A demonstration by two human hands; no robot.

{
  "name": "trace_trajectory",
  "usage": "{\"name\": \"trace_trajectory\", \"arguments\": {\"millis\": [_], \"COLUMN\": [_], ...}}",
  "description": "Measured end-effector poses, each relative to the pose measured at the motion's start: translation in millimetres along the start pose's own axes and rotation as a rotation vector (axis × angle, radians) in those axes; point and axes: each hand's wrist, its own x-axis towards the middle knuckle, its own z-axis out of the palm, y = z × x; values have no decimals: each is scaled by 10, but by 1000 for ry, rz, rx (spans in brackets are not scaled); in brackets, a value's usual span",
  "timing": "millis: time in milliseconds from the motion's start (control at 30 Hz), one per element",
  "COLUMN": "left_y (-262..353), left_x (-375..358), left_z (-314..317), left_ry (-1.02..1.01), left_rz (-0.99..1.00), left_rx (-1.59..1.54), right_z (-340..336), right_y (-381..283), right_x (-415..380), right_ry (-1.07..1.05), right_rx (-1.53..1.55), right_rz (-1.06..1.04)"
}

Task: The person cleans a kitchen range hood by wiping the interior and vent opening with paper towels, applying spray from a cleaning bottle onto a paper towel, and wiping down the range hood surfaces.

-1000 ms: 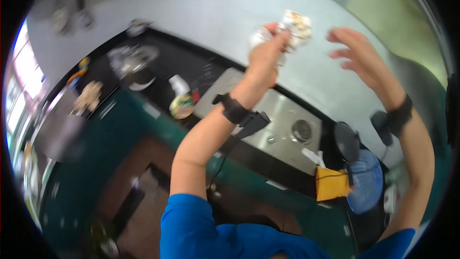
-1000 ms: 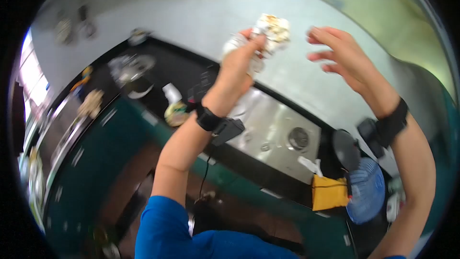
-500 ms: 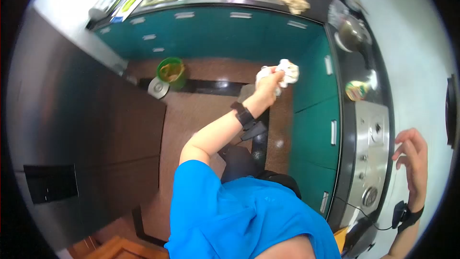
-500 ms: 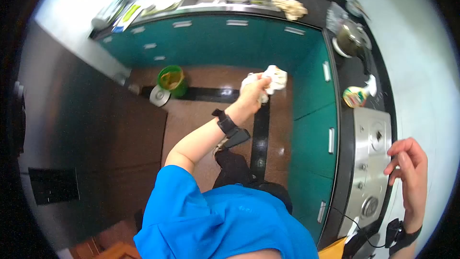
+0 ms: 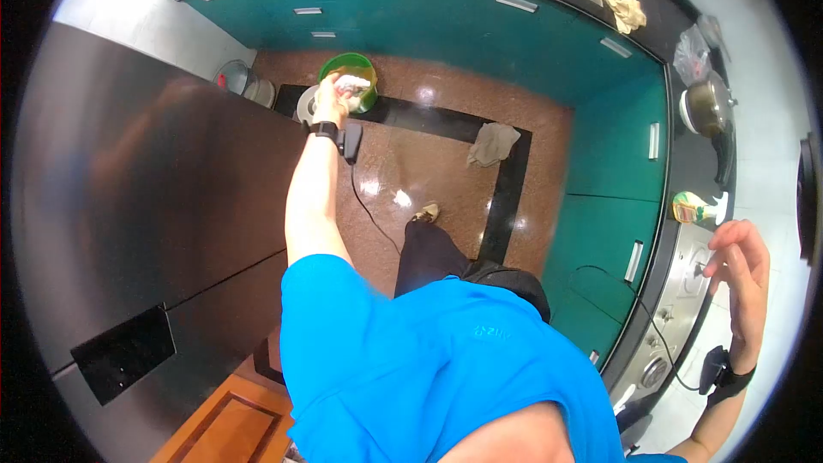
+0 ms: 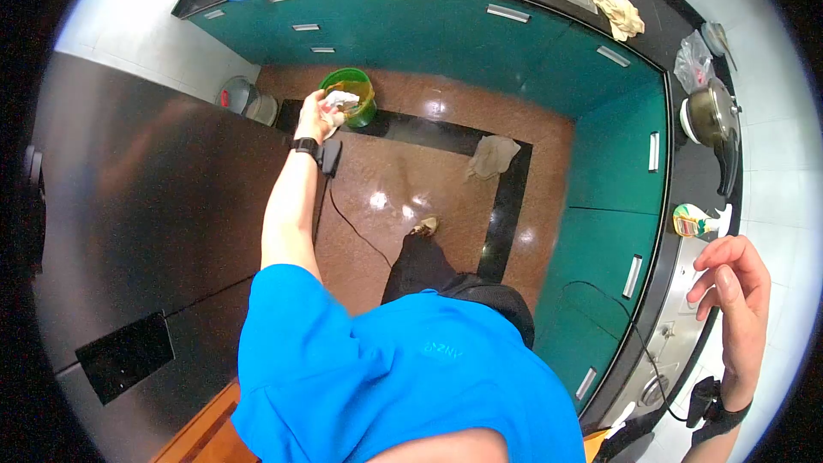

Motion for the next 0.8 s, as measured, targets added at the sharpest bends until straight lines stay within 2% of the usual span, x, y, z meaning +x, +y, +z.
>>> {"name": "trace_trajectory", "arguments": {"millis": [67, 100, 200, 233, 333, 467, 533, 600, 700, 800], "left_y": [207, 310, 453, 491, 608, 530, 453, 249, -280, -987], "left_x": [336, 502, 429, 310, -405, -1021, -1551, -1952, -2579, -3539], "left_z": [-118, -272, -217, -138, 283, 972, 1442, 1833, 2412, 3075], "left_ry": [104, 1, -191, -353, -762, -1083, -1113, -1197, -1374, -1529], "left_rz": [55, 29, -87, -161, -329, -495, -518, -557, -561, -667], "left_rx": [-59, -85, 70, 31, -101, -127, -29, 57, 175, 209], "right_z": [190, 314, 501, 556, 675, 622, 492, 358, 71, -456], "right_y": [-123, -191, -256, -270, -317, -251, -167, -60, 386, 852], "right_x": [162, 236, 444, 501, 610, 592, 467, 274, -211, -871], "right_ry": [-24, -49, -44, -43, -76, -65, -50, -76, -49, 8], "right_rx": [-6, -5, 9, -5, 19, 27, 74, 88, 151, 138], "right_rz": [1, -3, 15, 29, 68, 50, 124, 209, 206, 275]}}
